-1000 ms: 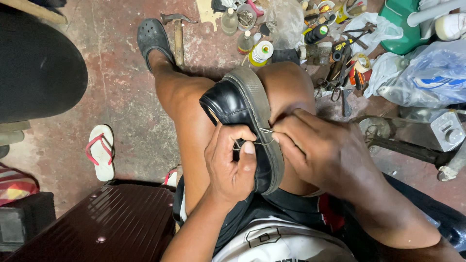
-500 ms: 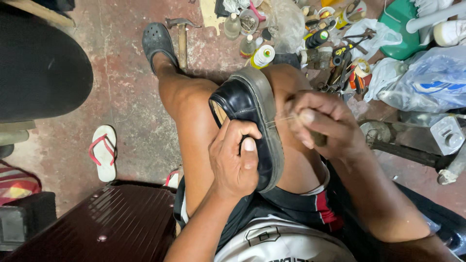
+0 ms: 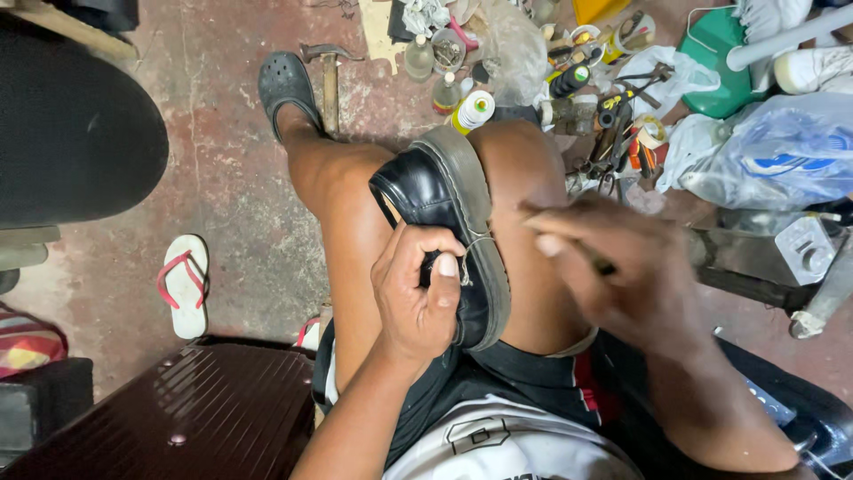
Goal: The person sits and repairs a black leather shoe by hand. They use a stitching awl to pierce the sole and upper, pull thread through the holes, and tighten the stitches. They also use scissors to cut the thread and a hammer to tap the stitching area.
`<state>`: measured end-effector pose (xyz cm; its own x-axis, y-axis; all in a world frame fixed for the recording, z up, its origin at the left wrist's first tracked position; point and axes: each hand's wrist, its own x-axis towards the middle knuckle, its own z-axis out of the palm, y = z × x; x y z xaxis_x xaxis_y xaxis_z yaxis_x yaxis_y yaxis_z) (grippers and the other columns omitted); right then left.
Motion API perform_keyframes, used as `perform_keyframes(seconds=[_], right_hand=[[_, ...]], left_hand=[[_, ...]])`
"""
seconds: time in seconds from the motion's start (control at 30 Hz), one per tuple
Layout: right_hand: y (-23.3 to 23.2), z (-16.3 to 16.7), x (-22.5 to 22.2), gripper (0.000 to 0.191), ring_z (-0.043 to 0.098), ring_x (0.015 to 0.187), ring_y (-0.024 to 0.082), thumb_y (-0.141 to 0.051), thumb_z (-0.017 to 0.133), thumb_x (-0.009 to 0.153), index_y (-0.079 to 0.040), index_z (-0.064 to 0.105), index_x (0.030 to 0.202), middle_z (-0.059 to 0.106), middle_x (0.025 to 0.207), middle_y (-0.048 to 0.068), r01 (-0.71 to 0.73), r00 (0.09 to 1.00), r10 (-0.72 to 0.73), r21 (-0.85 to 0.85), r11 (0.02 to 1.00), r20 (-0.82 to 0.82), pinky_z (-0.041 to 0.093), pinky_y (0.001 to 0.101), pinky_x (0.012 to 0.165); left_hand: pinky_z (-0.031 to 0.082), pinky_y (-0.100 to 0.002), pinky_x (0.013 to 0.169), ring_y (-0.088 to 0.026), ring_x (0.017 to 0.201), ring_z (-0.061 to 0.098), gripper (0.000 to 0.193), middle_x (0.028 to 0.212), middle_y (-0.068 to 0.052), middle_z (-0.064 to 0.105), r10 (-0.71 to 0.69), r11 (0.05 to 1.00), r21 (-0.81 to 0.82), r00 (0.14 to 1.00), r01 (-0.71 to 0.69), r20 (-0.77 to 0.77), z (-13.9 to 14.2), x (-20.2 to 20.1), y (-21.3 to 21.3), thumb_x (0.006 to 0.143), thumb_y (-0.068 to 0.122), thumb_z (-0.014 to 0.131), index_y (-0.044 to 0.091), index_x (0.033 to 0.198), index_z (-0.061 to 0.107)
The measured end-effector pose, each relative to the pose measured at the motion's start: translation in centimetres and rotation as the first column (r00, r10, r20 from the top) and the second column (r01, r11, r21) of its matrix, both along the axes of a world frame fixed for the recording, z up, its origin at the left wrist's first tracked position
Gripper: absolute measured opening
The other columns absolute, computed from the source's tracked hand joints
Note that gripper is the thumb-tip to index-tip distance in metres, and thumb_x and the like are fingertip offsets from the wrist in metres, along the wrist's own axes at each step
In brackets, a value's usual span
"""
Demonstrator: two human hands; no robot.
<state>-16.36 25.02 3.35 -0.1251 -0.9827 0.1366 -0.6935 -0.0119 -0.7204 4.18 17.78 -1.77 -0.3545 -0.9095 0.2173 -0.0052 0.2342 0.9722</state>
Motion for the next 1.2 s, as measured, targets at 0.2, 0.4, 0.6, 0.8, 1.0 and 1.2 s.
perform_keyframes(seconds=[0.2,0.4,0.6,0.8,1.0,1.2], right_hand=[[-2.4,1.0,2.9,0.021,0.072,0.083,0.026,-0.005,0.074,0.091,-0.007,0.072,0.112,0.071,0.099,0.008,-0.077,0.992,0.067,-0.092,0.993,-0.104,0.057,0.0346,0.072],[-2.2,1.5,3.5,0.020,0.070,0.075,0.028,-0.008,0.075,0.090,-0.007,0.075,0.110,0.070,0.095,0.008,-0.068,0.964,0.053,-0.046,0.997,-0.262,0.055,0.0381,0.065],[-3.7,1.3,2.9,0.010,0.071,0.075,0.024,-0.011,0.073,0.092,-0.005,0.069,0.099,0.068,0.090,0.007,-0.147,0.986,0.151,0.066,0.987,-0.071,0.054,0.0344,0.065],[-4.2,-2.9,0.2,0.014,0.056,0.068,0.011,-0.015,0.068,0.099,-0.002,0.065,0.092,0.060,0.078,0.000,-0.282,0.903,0.191,0.195,0.939,0.385,0.047,0.0284,0.061],[-3.1,-5.4,-1.5,0.012,0.046,0.063,0.010,-0.012,0.060,0.101,-0.002,0.060,0.096,0.053,0.081,0.002,-0.177,0.225,0.058,-0.018,0.984,0.973,0.037,0.0237,0.054],[-0.4,-1.9,-9.2,0.018,0.052,0.055,0.009,-0.018,0.052,0.108,-0.004,0.058,0.100,0.058,0.074,0.007,0.242,-0.090,0.176,-0.150,0.959,0.980,0.039,0.0191,0.046]], left_hand=[[0.047,-0.029,0.074,-0.018,0.077,0.057,0.025,0.095,-0.010,0.059,-0.001,1.000,-0.026,1.000,0.001,-0.014,0.2,0.1,0.2,0.108,0.025,0.053,0.002,0.102,0.061],[0.049,-0.028,0.073,-0.019,0.082,0.059,0.022,0.094,-0.011,0.060,-0.020,0.999,-0.032,1.000,0.019,-0.008,0.4,0.2,0.1,0.107,0.022,0.054,0.002,0.101,0.061],[0.048,-0.029,0.071,-0.018,0.075,0.059,0.023,0.091,-0.011,0.061,-0.003,0.999,-0.038,1.000,0.004,0.010,0.1,0.7,-0.1,0.106,0.022,0.053,0.002,0.100,0.062],[0.049,-0.030,0.073,-0.019,0.076,0.061,0.025,0.087,-0.010,0.061,-0.025,1.000,0.010,1.000,0.025,-0.008,0.0,0.7,-0.2,0.105,0.025,0.052,0.002,0.099,0.062],[0.050,-0.029,0.075,-0.019,0.078,0.062,0.024,0.091,-0.010,0.061,-0.018,0.997,-0.077,0.997,0.024,0.078,-0.1,0.2,-0.4,0.108,0.026,0.052,0.005,0.101,0.062],[0.046,-0.032,0.070,-0.021,0.073,0.057,0.023,0.085,-0.011,0.059,0.011,1.000,0.026,0.995,-0.014,0.102,0.0,0.6,-0.1,0.101,0.024,0.055,0.003,0.097,0.064]])
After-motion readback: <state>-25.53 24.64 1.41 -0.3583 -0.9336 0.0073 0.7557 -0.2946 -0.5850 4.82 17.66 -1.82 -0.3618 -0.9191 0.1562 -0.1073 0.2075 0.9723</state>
